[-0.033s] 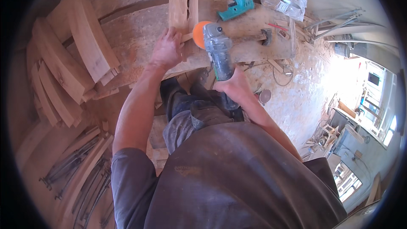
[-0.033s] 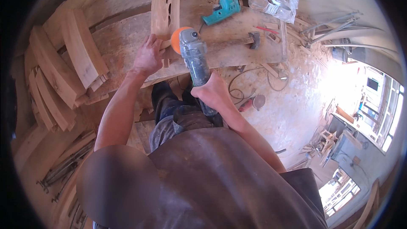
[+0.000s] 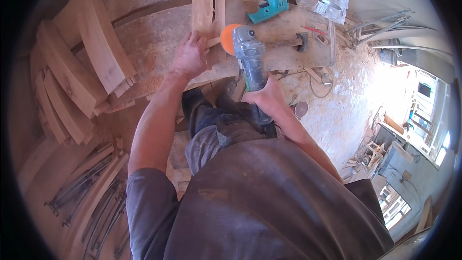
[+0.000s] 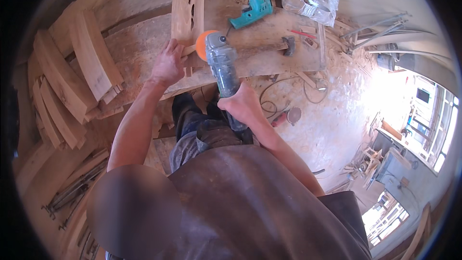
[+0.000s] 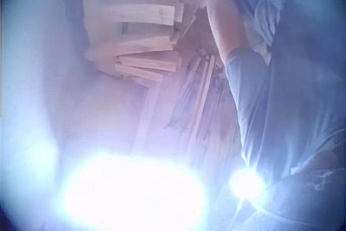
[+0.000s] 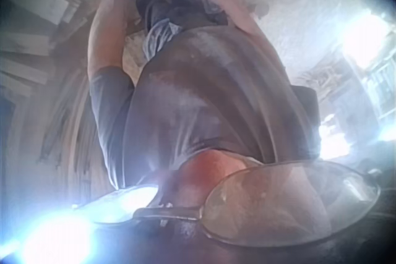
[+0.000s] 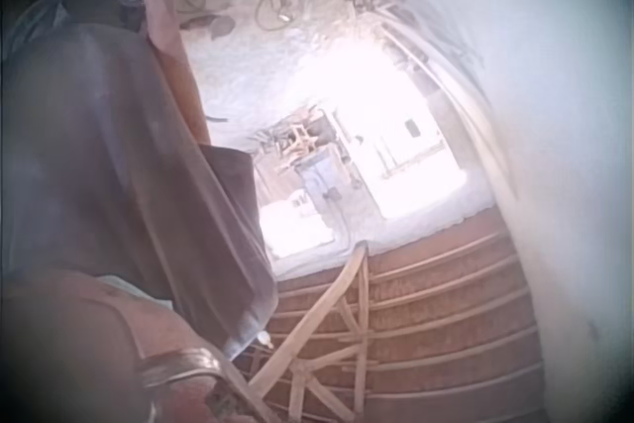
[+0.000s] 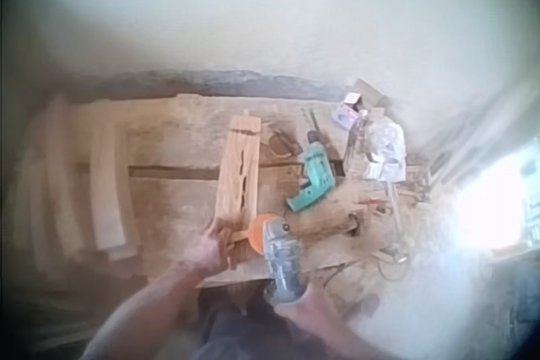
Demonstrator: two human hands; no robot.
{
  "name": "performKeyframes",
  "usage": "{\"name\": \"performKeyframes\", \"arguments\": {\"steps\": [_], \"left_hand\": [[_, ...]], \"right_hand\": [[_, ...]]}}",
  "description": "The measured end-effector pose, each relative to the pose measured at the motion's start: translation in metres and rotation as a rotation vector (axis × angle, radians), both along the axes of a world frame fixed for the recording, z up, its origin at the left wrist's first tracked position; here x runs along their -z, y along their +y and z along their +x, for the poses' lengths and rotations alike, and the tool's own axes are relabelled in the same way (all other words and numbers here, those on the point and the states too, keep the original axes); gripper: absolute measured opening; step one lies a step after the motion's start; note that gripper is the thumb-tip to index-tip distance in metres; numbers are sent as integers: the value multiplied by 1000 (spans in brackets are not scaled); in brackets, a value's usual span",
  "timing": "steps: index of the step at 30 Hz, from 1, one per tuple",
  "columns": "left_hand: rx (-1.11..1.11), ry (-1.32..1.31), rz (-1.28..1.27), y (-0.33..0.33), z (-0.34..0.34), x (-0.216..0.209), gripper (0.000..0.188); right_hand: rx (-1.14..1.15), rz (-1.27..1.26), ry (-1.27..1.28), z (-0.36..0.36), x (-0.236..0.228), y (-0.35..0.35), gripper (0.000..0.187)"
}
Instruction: The person assembles small wooden parts by inserting wooden dowels into pre-drilled holes, tapping them with a hammer, and drilling additional holes. The person also uses an angle grinder to smooth the edges of the wooden pieces.
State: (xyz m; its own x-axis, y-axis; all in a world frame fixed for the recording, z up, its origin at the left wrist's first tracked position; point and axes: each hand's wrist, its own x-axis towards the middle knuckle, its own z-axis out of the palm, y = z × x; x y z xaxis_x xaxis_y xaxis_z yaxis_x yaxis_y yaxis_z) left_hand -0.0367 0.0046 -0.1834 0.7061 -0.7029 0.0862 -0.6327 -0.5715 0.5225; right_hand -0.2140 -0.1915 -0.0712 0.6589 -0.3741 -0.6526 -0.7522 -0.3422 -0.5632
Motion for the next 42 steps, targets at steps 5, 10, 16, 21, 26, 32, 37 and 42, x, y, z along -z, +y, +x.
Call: {"name": "performKeyframes", "arguments": {"steps": [5,10,16,21,26,32,37,42], "left_hand": [[-13,-28,-39,0,-1,0,25],[-38,43,-35,-2,-4,-6,32],[-214,139,-133,5,-18,-32,50],[-498,464,-404,-1,-61,-65,46],[-420,1687,-964,-9,-94,-92,61],[-332,1758,-1178,32,-67,-103,79],[-432,1658,-1251,55,-53,-101,76],[-523,1623,-1239,67,-35,-97,62]], "right_hand": [[132,55,-73,4,-9,-7,46],[339,266,-164,-16,7,-36,30],[373,420,-193,-20,-3,-36,32],[370,603,-284,-8,-10,-17,38],[216,765,-315,22,-15,23,40],[147,1225,-332,53,9,74,48],[87,1159,-263,74,10,104,41],[62,660,-455,86,26,123,41]]}}
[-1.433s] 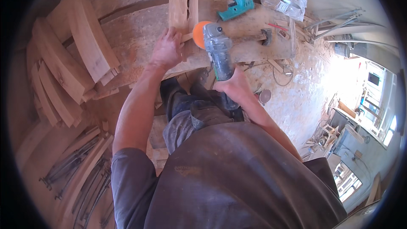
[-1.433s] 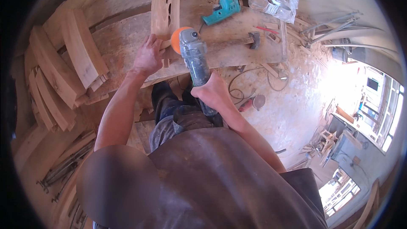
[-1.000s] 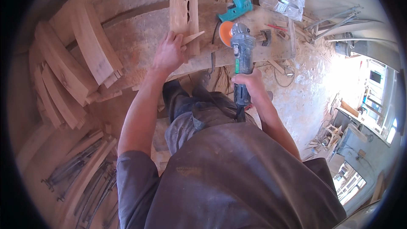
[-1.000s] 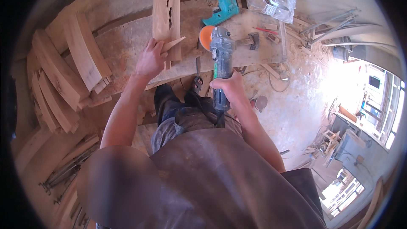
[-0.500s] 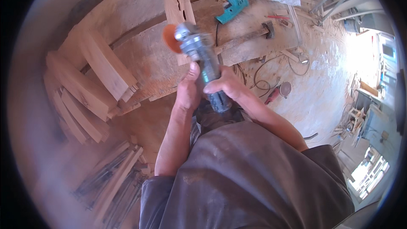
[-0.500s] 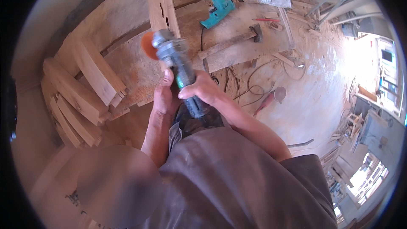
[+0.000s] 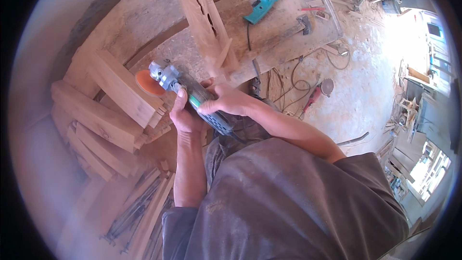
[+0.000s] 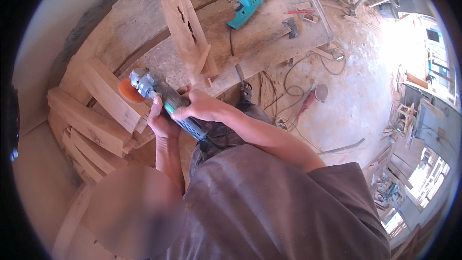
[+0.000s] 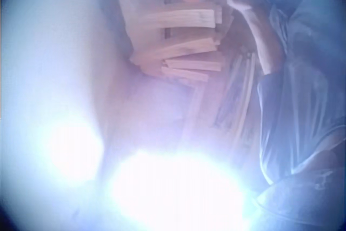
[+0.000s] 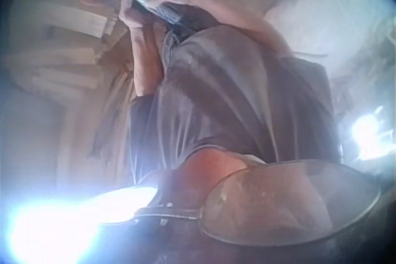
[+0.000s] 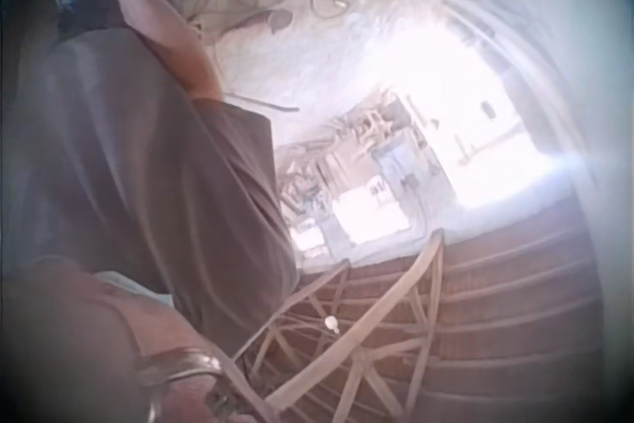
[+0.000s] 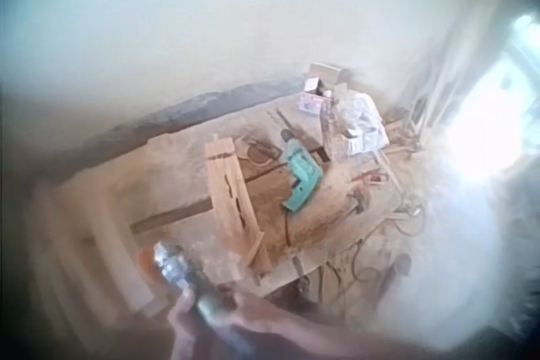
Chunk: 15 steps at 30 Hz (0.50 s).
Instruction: The person assembles small wooden parts by inserting wooden dowels into pre-drilled holes, tapping them with a hammer, and drilling additional holes. The person also uses an angle grinder to smooth the edges of the wooden pieces.
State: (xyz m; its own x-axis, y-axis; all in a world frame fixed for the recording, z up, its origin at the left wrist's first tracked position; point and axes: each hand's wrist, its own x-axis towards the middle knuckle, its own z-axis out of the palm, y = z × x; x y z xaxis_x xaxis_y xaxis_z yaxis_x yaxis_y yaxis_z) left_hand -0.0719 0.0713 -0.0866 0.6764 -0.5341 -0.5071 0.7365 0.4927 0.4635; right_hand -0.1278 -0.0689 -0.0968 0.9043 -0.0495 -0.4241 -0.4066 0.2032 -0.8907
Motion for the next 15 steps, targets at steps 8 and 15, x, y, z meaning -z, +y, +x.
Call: {"name": "performKeyframes", "arguments": {"steps": [8,15], "left_hand": [[3,-50,642,22,78,82,32],[37,-437,1218,36,142,137,44]], "right_hand": [[500,-1082,316,27,60,-27,67],[595,-542,373,38,63,-46,38]]}}
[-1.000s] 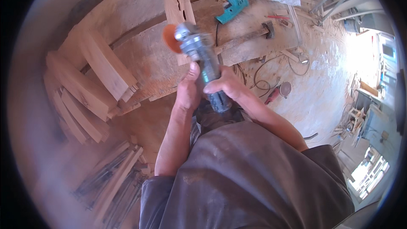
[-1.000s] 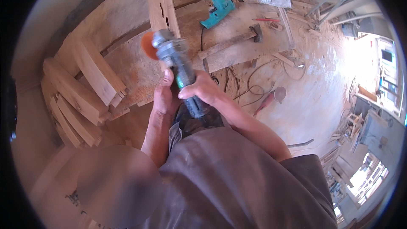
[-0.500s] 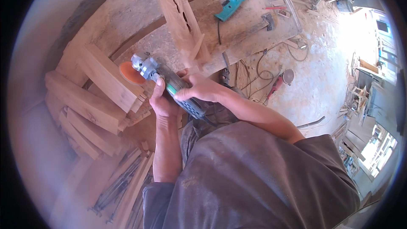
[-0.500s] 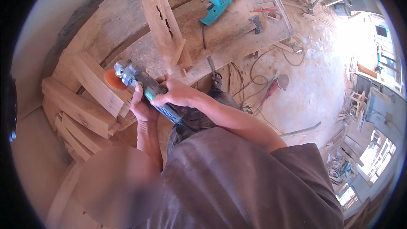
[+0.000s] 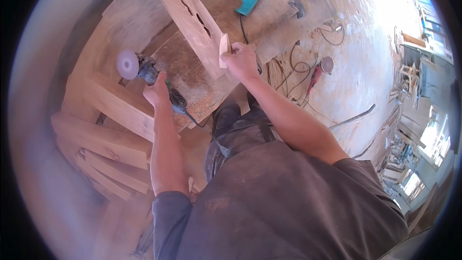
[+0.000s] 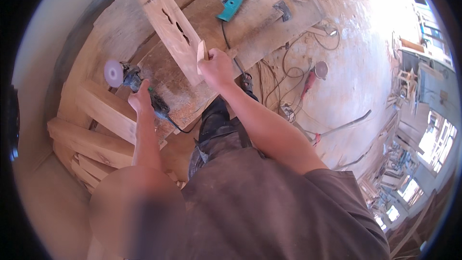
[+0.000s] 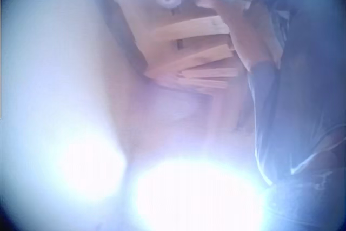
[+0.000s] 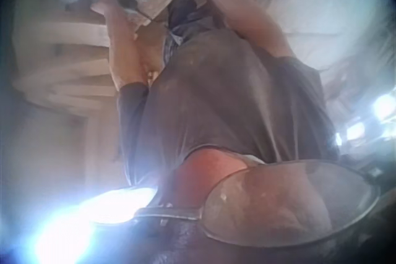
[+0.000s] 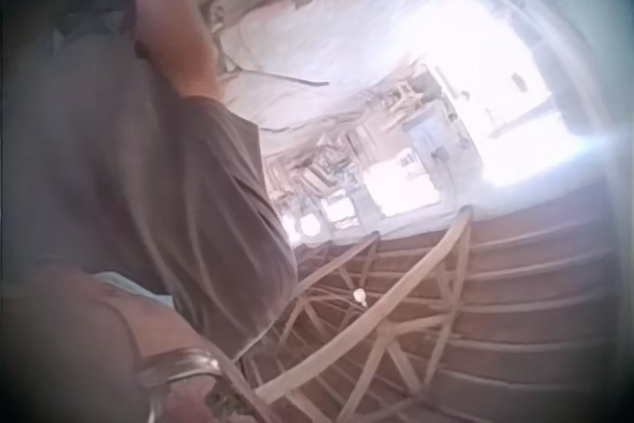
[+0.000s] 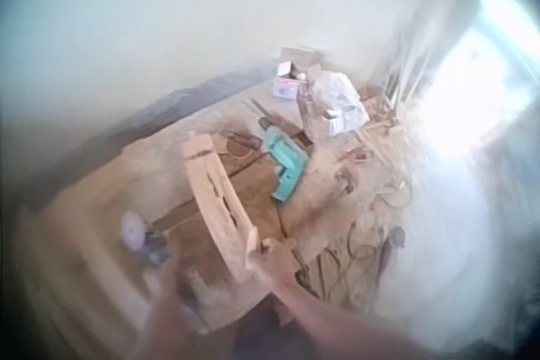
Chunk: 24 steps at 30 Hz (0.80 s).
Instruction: The person assembles small wooden parts by inserting wooden dowels into pre-drilled holes, tapping them with a hammer, and drilling additional holes. The person also uses an angle grinder to smooth the edges of the wooden pieces.
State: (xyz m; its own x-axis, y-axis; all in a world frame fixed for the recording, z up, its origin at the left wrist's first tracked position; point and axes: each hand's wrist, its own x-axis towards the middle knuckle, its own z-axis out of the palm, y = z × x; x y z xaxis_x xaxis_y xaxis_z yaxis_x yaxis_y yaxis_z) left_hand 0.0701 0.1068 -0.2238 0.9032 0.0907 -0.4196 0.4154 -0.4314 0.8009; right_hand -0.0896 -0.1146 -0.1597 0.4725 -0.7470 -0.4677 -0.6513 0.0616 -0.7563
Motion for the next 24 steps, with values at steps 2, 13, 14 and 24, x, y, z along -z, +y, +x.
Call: {"name": "performKeyframes", "arguments": {"steps": [2,13,14,24], "left_hand": [[54,-2,209,2,12,5,56],[14,88,530,0,13,32,69],[2,84,506,2,14,34,69],[347,-318,580,-64,-69,-28,81]], "right_hand": [[62,130,-162,-14,8,-1,31],[269,922,-420,-118,-3,18,25],[322,1029,-430,-124,-5,22,25],[431,1128,-460,-149,45,50,23]]}}
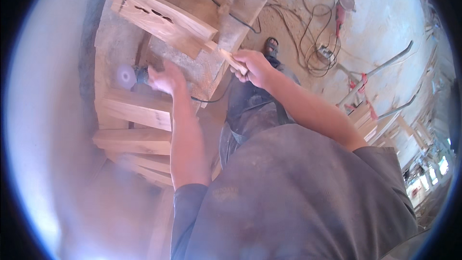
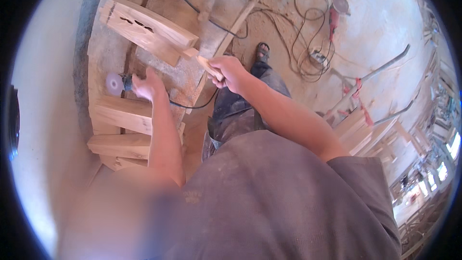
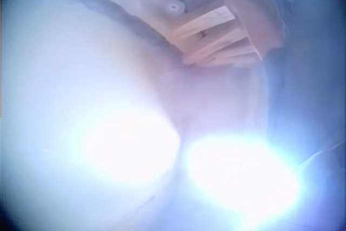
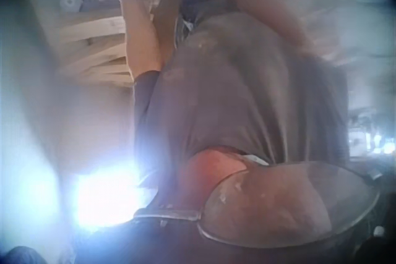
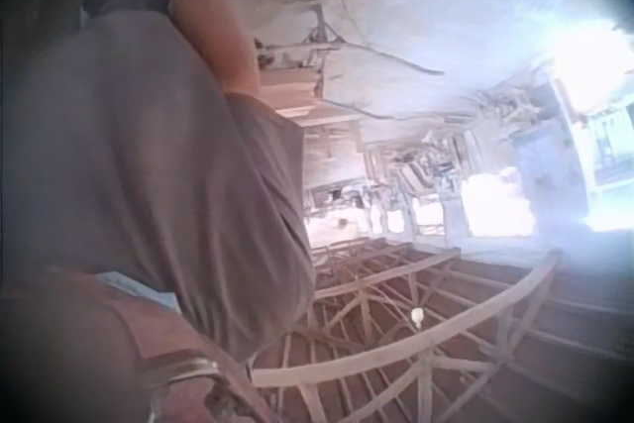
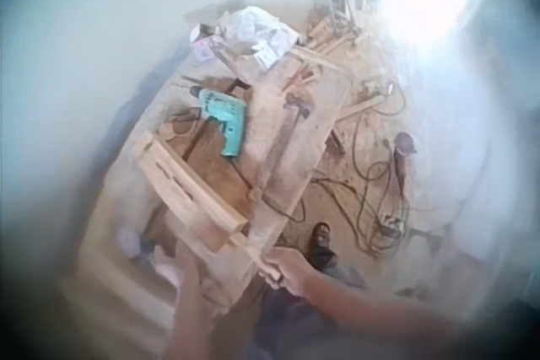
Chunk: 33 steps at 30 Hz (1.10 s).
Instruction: The person assembles small wooden parts by inserting wooden dowels into pre-drilled holes, tapping them with a hammer, and drilling additional holes. The person also uses an angle grinder to smooth the edges of the wooden pieces.
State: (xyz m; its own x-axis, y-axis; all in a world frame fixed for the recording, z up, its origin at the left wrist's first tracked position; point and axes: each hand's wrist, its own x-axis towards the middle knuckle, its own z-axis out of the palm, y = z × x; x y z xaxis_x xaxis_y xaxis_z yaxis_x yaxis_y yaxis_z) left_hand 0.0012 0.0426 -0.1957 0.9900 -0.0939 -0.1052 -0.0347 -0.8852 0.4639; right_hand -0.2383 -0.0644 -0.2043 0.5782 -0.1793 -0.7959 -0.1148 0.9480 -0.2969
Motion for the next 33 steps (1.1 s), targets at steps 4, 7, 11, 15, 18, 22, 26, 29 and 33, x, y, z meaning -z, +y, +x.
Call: {"name": "performKeyframes", "arguments": {"steps": [4,7,11,15,18,22,26,29,33], "left_hand": [[405,-2,58,-72,-6,-16,86],[517,-67,227,-104,5,-9,88],[488,-111,337,-134,13,-1,89],[453,-235,351,-136,15,25,86],[457,-195,347,-141,0,12,84],[455,-161,319,-138,-5,6,81],[454,-196,377,-138,-1,9,81],[456,-210,378,-138,-1,10,81],[468,-197,375,-138,-8,7,81]], "right_hand": [[152,34,85,10,-4,3,23],[186,18,38,7,2,17,28],[369,-119,80,10,29,39,34],[478,-366,106,26,53,49,33],[413,-582,258,43,52,38,32],[371,-661,260,58,58,30,31],[393,-744,278,66,60,29,32],[313,-893,397,75,59,22,29],[254,-979,479,83,60,9,25]]}}
